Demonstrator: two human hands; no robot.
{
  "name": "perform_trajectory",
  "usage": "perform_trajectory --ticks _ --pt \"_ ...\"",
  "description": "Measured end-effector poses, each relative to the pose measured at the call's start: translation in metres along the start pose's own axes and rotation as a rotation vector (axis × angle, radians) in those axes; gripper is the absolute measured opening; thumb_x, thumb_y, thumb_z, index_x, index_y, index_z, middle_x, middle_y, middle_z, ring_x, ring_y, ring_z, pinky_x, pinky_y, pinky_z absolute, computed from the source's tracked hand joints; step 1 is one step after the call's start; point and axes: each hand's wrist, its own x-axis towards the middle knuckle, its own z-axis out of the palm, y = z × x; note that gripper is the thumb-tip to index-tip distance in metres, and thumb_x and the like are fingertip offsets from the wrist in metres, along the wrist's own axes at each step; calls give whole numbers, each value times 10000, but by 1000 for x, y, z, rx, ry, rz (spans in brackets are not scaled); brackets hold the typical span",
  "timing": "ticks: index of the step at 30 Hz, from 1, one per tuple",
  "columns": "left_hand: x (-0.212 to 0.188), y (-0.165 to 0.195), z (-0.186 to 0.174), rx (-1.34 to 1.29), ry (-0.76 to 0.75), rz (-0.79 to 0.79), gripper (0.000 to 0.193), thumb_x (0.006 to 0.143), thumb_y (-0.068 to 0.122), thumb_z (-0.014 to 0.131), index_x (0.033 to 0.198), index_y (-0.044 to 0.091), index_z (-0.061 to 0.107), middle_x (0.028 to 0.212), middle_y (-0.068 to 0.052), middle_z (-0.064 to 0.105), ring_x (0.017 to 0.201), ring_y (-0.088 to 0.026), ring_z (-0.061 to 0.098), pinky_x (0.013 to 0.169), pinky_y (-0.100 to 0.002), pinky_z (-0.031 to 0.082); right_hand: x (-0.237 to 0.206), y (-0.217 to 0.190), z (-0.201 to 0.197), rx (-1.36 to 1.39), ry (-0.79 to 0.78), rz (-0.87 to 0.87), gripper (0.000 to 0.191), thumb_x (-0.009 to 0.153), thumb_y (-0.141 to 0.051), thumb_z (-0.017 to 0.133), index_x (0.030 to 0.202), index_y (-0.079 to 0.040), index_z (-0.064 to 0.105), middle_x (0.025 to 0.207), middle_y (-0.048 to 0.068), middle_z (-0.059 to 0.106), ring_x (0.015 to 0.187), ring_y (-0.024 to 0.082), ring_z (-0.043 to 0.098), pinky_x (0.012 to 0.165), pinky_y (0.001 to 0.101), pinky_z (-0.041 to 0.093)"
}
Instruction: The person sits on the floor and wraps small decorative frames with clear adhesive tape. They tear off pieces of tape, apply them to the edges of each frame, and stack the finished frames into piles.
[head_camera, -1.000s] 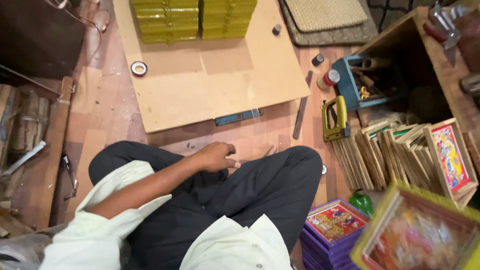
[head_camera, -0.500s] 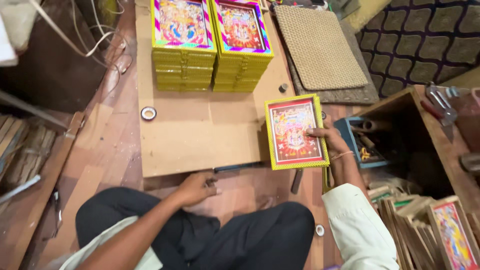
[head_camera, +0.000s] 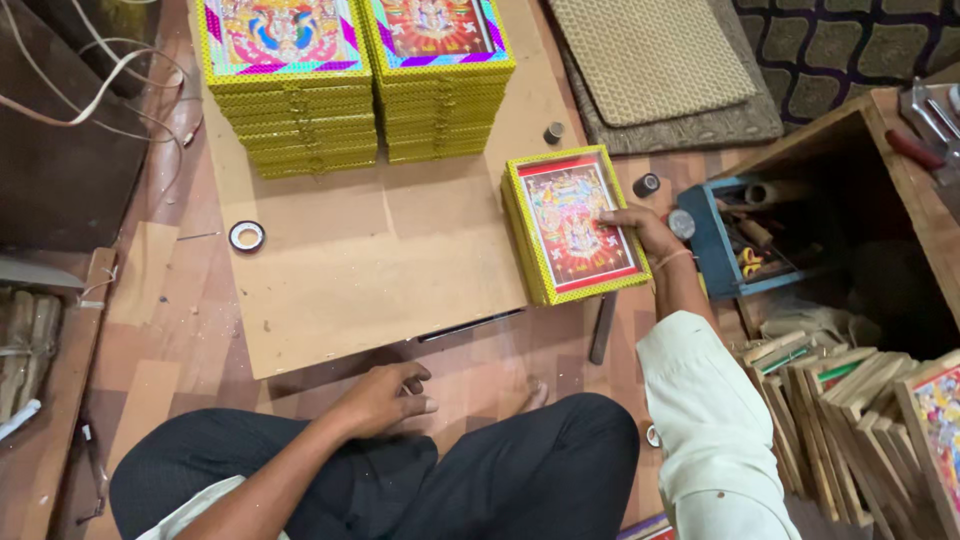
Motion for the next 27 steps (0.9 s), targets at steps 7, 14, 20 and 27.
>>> perform_trajectory --ticks 7,14,20,27 --pt "4 -8 8 19 15 39 587 767 348 803 1227 6 676 1046 -159 757 954 -266 741 849 -367 576 -14 -7 11 -40 -10 -43 326 847 -151 741 1120 17 679 943 94 742 776 180 724 735 338 610" --pt "16 -24 15 -280 164 148 518 807 304 787 1199 -22 694 1137 -163 743 1075 -253 713 931 -368 568 -4 12 10 31 91 35 354 826 -202 765 1089 28 705 935 111 743 791 218 719 790 350 591" --pt "7 -14 3 -519 183 198 521 854 328 776 1240 -10 681 1126 -148 740 1050 -240 695 904 -357 549 -20 3 42 145 42 17 350 793 -157 705 1106 0 699 968 116 748 840 238 733 831 373 608" --pt "-19 16 -3 -1022 252 88 645 873 442 704 1381 80 539 1303 -73 622 1193 -229 600 945 -447 516 -69 17 109 375 20 -170 283 817 -85 688 1083 11 680 976 139 702 828 244 705 840 383 613"
